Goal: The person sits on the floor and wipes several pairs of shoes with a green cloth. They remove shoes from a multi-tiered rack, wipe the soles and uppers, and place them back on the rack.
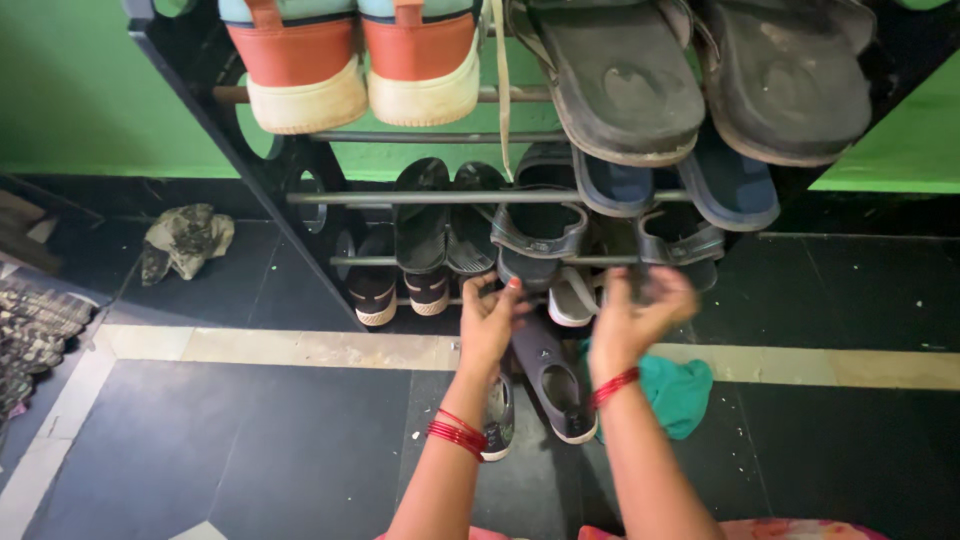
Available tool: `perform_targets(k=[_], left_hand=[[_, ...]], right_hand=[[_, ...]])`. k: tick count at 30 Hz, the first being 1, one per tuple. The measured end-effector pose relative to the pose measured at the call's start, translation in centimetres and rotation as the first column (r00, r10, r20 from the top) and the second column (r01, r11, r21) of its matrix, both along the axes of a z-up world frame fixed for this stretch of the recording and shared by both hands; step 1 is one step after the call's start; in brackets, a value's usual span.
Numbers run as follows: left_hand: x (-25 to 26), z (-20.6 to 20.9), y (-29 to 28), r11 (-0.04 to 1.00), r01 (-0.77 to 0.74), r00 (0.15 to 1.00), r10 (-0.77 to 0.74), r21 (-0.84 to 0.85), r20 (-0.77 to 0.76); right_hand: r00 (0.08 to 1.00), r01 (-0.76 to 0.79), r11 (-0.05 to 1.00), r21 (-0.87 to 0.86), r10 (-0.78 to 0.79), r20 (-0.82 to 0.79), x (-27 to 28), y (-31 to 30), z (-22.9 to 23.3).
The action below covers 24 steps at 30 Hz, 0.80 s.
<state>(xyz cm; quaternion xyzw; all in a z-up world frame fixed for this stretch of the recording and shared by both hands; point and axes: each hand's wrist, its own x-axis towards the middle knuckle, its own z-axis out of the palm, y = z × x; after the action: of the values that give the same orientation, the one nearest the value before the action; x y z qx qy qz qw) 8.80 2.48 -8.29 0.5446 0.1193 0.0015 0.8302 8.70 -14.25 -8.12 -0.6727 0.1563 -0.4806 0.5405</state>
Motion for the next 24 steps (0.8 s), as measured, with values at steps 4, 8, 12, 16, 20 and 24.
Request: perform_targets(k=[4,8,12,16,20,24], left_hand=[[-0.6,0.7,-0.5,0.999,0.05,0.998,-0.049,0.021,-0.04],[-1.0,1.1,-1.3,0.997,0.076,0.997,-0.076,0.019,-0.016],[-1.4,0.9,-1.2,0.994,0.106,0.994,-0.106,0.037,0.008],[-1.4,0.9,1.7,0.918,0.028,0.996,-0.057,0.396,0.063],[-2.0,0.9,2.5,0.757,-0.108,0.986,-0.001,0.645,0.166],[-3.0,-0.9,0.7,0.555,-0.227,0.935,-0.105,0.8,0.338]], right_hand=[[0.94,0.267,0.887,-0.377,-0.326,-0.102,-0.2,-5.6,0.6],[0.998,-0.046,0.997,-0.056,0.043,-0.045,0.5,-5.1,-0.2],[0.991,-0.123,0.991,-0.059,0.119,-0.055,0.5,-3.6,-2.1],[0.99,-0.101,0.955,0.28,0.07,0.119,-0.8,-3.8,-3.6],[0.97,-0.097,0.95,-0.298,0.023,-0.241,-3.9,-3.2,-5.1],[0.981,-0.067,0.797,-0.6,-0.056,-0.184,-4.5,-3.2,-6.3]])
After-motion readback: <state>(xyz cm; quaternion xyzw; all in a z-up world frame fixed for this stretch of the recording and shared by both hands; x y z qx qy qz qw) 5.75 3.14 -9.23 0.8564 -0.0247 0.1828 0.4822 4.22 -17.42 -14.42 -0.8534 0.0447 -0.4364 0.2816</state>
